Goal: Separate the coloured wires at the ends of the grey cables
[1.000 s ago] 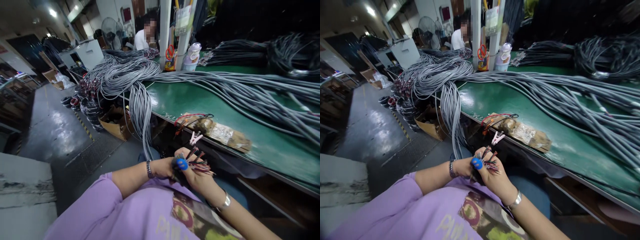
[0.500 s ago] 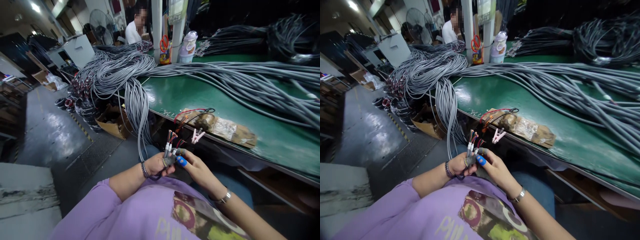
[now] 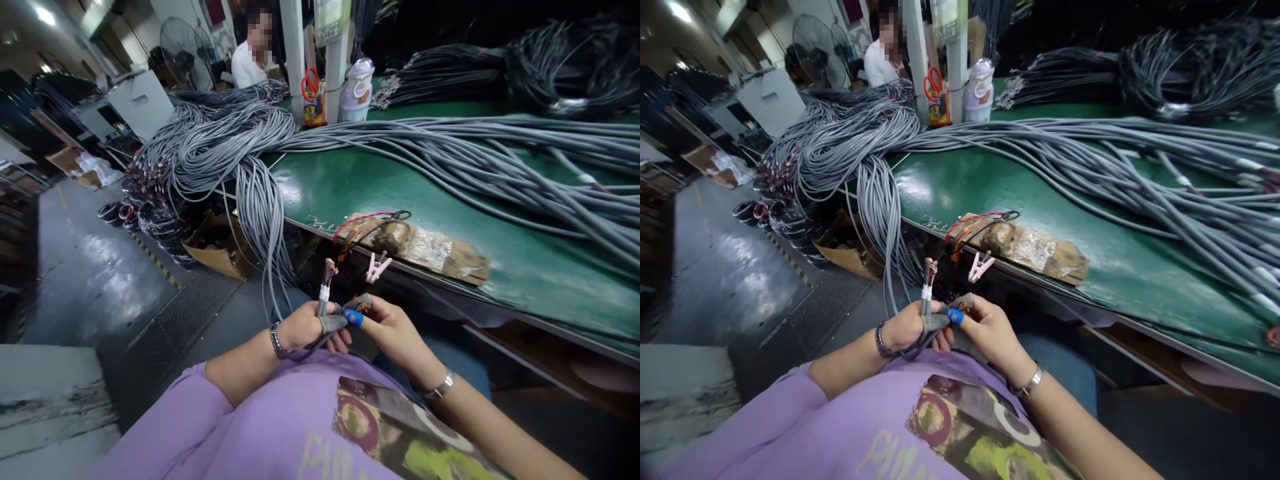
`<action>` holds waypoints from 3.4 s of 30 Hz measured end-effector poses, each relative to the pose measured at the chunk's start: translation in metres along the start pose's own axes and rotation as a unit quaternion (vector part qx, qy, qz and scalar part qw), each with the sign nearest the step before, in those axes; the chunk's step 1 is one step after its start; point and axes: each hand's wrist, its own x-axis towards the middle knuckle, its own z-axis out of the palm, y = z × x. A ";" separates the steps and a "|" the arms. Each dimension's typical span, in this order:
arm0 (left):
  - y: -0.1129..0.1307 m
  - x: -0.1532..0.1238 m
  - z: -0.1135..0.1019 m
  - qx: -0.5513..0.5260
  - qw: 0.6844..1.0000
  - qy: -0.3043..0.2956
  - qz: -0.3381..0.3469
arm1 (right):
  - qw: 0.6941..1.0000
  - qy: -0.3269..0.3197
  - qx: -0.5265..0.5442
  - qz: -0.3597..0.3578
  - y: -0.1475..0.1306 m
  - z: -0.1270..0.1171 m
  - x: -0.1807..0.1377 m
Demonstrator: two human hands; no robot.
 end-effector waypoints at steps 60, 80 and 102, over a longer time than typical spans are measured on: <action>0.012 0.008 0.021 0.027 0.991 0.126 0.037 | 0.965 0.070 0.211 0.140 -0.010 -0.001 0.001; 0.036 0.022 0.020 -0.062 0.996 0.043 0.048 | 0.962 0.067 0.244 0.105 -0.018 -0.026 0.036; 0.036 0.018 0.028 -0.056 0.996 0.061 0.036 | 0.918 0.068 0.369 0.125 -0.016 -0.019 0.039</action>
